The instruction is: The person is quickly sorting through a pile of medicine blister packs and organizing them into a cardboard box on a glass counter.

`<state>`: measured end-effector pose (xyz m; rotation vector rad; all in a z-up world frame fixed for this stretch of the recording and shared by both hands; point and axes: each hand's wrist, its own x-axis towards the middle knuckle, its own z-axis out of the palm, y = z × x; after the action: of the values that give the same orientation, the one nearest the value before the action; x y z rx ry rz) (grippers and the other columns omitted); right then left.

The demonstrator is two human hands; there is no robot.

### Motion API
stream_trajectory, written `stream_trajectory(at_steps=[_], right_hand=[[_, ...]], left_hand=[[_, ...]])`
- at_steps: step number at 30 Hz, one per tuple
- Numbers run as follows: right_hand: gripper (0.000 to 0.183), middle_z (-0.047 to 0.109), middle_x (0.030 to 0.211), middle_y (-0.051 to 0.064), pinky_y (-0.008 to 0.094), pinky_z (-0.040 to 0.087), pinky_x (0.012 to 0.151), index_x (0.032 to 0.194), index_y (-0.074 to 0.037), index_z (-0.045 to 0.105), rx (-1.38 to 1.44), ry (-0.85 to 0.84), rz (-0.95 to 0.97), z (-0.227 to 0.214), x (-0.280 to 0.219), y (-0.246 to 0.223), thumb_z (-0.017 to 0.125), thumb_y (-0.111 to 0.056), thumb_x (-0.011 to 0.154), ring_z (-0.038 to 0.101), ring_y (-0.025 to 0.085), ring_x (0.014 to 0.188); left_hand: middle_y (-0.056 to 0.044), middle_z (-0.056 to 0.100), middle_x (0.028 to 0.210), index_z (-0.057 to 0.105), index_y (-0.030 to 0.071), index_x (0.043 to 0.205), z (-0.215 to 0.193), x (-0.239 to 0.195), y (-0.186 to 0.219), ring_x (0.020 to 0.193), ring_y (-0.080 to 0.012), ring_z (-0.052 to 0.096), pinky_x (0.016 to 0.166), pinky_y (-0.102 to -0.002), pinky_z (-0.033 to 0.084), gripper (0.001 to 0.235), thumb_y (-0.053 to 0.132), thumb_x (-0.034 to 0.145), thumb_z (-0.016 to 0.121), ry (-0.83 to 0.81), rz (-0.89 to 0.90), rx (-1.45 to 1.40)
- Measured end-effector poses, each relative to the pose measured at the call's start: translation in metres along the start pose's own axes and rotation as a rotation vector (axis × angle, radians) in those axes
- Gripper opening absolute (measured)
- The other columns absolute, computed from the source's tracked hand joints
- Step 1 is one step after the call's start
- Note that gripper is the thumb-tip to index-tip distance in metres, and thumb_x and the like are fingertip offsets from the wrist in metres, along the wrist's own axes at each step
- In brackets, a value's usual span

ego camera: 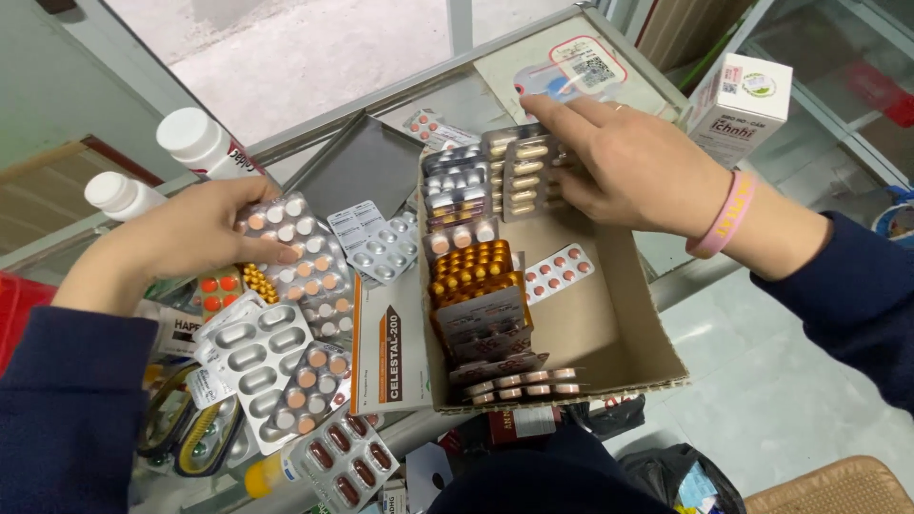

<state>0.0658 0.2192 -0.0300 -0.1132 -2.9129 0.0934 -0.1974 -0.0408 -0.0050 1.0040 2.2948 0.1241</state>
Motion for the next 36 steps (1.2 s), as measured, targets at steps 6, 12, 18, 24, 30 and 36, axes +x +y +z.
stream_trajectory(at_steps=[6,12,18,24,30,36], right_hand=[[0.036,0.046,0.095,0.013,0.036,0.036,0.047,0.125,-0.010,0.048,-0.473,0.393,-0.086,-0.004,-0.008,-0.014,0.045,0.000,0.090,0.044,0.027,0.065],[0.013,0.045,0.046,-0.005,0.028,0.033,0.040,0.082,-0.017,0.043,-0.560,0.278,-0.015,0.032,-0.025,-0.010,0.055,-0.016,0.086,0.042,0.017,0.038],[0.025,0.063,0.061,0.004,0.041,0.049,0.058,0.079,-0.019,0.059,-0.309,-0.180,-0.063,0.022,-0.014,-0.015,0.055,-0.043,0.082,0.063,0.028,0.058],[0.062,0.066,0.096,-0.004,0.039,0.042,0.075,0.099,-0.025,0.059,-0.411,-0.477,-0.095,0.044,-0.016,-0.017,0.074,-0.066,0.055,0.061,0.023,0.095],[0.036,0.068,0.073,0.002,0.037,0.042,0.074,0.090,-0.018,0.052,-0.394,-0.650,-0.046,0.035,-0.008,-0.019,0.056,-0.049,0.073,0.065,0.025,0.068],[0.025,0.069,0.075,-0.002,0.042,0.046,0.068,0.095,-0.025,0.064,-0.217,-0.282,0.019,-0.016,-0.006,-0.016,0.055,-0.047,0.085,0.067,0.025,0.068]], left_hand=[[-0.006,0.043,0.070,0.052,0.010,0.084,-0.002,0.008,0.000,0.058,-0.0195,0.033,0.055,-0.033,0.025,0.039,0.030,0.071,0.083,-0.094,-0.010,-0.009],[-0.002,0.062,0.099,0.064,0.010,0.109,-0.008,-0.008,0.028,0.084,-0.0190,0.053,0.074,-0.029,0.034,0.048,0.028,0.066,0.077,-0.159,-0.106,-0.031],[-0.007,0.075,0.094,0.063,0.011,0.100,-0.025,-0.018,0.029,0.081,-0.0227,0.069,0.066,-0.035,0.049,0.031,0.019,0.073,0.076,0.067,-0.080,-0.085],[-0.001,0.067,0.109,0.057,0.022,0.113,-0.020,-0.038,0.033,0.094,-0.0211,0.064,0.074,-0.036,0.057,0.044,0.026,0.072,0.074,0.195,0.086,0.216],[0.007,0.067,0.114,0.061,0.025,0.116,0.006,-0.037,0.016,0.093,-0.0150,0.068,0.083,-0.032,0.056,0.046,0.041,0.073,0.069,0.052,0.217,0.360],[-0.012,0.070,0.089,0.061,-0.001,0.109,-0.031,-0.079,0.050,0.070,-0.0202,0.068,0.062,-0.030,0.058,0.038,0.002,0.073,0.071,0.533,0.459,-0.320]])
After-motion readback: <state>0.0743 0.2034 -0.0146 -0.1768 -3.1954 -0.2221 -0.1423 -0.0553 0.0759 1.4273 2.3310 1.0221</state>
